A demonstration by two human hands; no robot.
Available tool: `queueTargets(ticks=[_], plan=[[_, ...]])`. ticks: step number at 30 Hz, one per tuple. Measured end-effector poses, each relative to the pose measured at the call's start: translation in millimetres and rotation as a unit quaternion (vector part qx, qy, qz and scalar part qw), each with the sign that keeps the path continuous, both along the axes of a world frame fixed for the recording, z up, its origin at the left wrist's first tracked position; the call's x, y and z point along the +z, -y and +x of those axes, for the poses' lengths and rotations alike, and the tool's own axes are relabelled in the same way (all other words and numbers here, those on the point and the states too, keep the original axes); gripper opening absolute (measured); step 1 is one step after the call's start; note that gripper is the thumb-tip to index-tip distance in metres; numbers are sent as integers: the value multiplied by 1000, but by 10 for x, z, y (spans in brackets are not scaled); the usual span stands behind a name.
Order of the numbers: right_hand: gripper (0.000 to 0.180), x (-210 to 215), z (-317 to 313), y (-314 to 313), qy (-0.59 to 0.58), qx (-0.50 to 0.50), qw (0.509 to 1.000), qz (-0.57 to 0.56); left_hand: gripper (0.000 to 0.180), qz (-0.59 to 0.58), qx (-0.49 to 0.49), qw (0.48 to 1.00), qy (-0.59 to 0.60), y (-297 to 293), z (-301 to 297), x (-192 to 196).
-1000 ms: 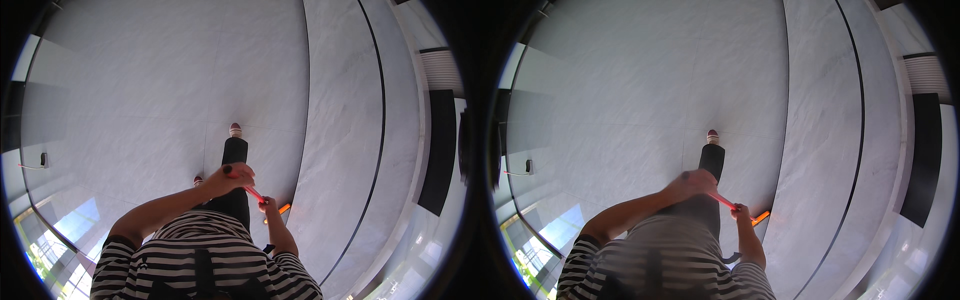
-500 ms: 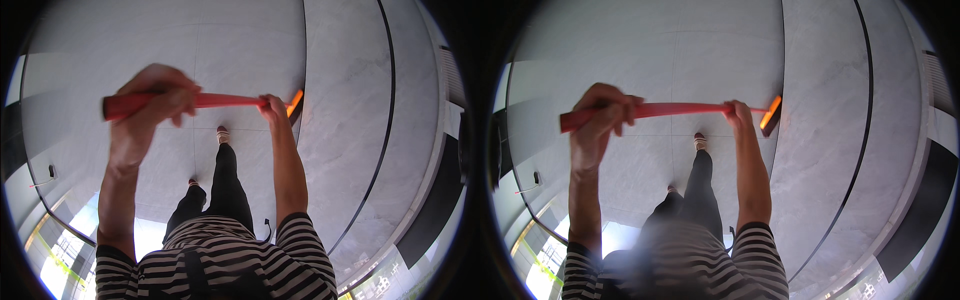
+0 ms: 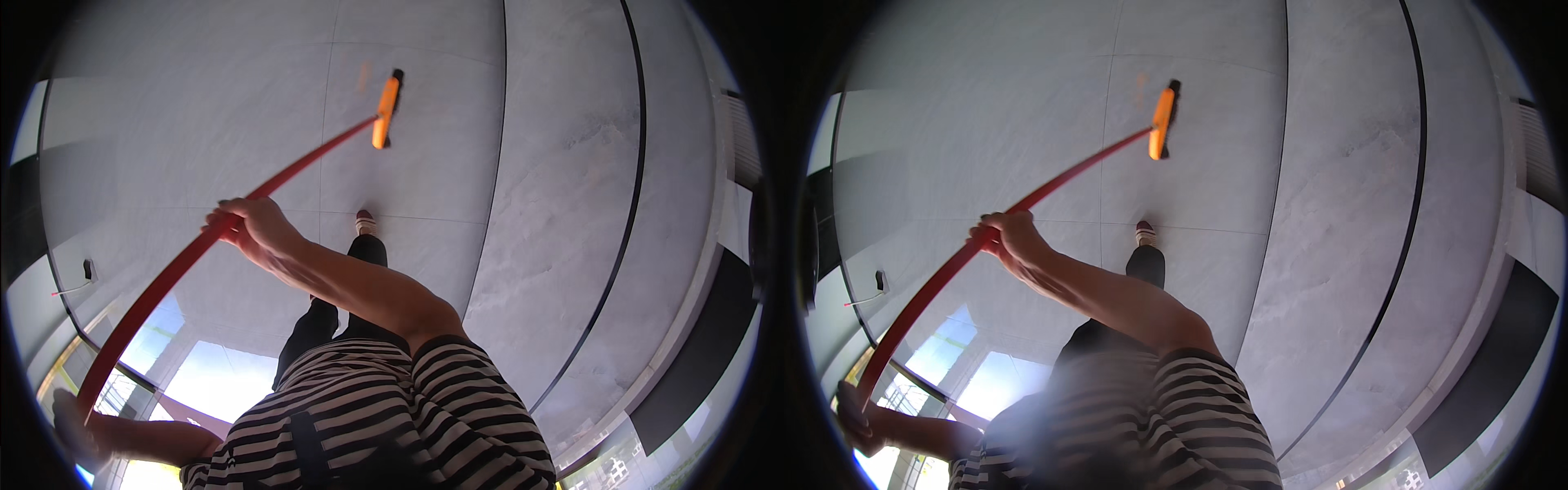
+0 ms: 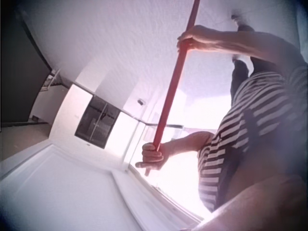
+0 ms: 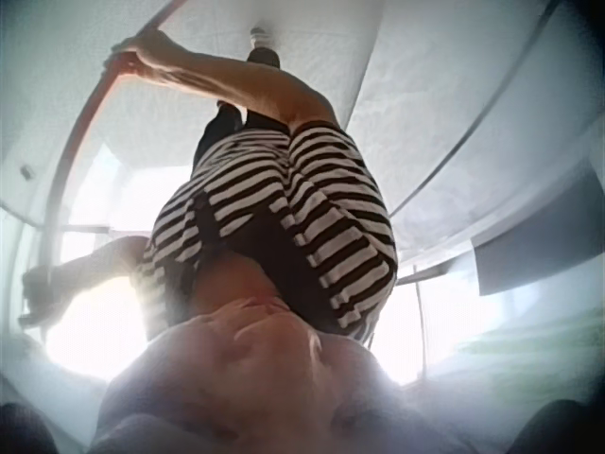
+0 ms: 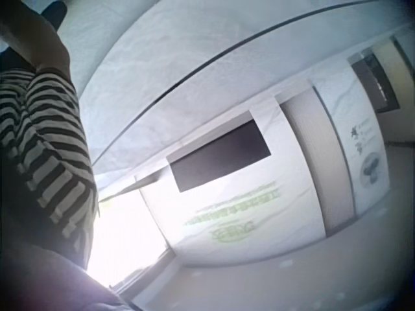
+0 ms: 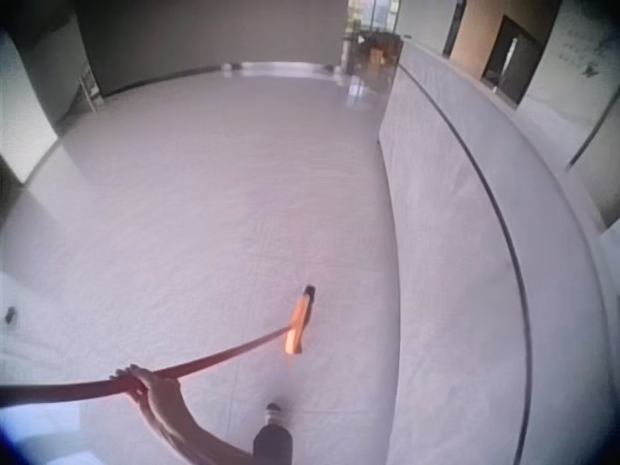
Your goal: The person sweeps a large tiled floor using a broom and a dustpan.
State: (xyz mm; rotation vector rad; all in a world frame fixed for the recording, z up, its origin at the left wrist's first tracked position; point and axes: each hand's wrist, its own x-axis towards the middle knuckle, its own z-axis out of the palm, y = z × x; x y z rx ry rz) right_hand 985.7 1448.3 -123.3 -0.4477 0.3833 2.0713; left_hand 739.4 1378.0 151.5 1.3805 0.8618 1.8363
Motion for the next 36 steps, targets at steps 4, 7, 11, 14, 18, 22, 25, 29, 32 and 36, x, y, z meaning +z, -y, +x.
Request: queueTargets(ticks=[4,7,11,14,18,22,25,29,32,36], plan=[[4,-955,297,1118,6,-32,974,-226,18,-184,-179,966,-25,-165,489,-1021],[7,-1995,859,2158,10,-69,960,-272,14,-315,-248,911,-101,-170,1125,-1829],[5,-2481,1334,2618,39,-68,904,-420,12,-509,-374,767,-112,76,1786,-2086],[6,-2426,1265,2409,53,-65,938,-337,13,-407,-421,802,-116,26,1777,-1865],[10,-1771,752,1307,45,6,971,-235,14,-137,-361,905,-181,-136,1266,-1322],[9,-1287,-96,250,49,103,982,-150,18,-33,-259,902,-343,142,978,-704],[4,-1278,-429,-475,-21,118,991,-66,10,28,-192,895,-402,248,1125,-804],[10,-637,-704,-491,-15,156,986,54,23,72,-54,930,-357,767,873,-740],[21,-322,-941,-160,-106,204,973,-16,45,-5,60,943,-327,1107,728,-762],[11,-204,-1046,317,-58,294,953,-49,38,-209,145,965,-59,1211,873,-1662]])
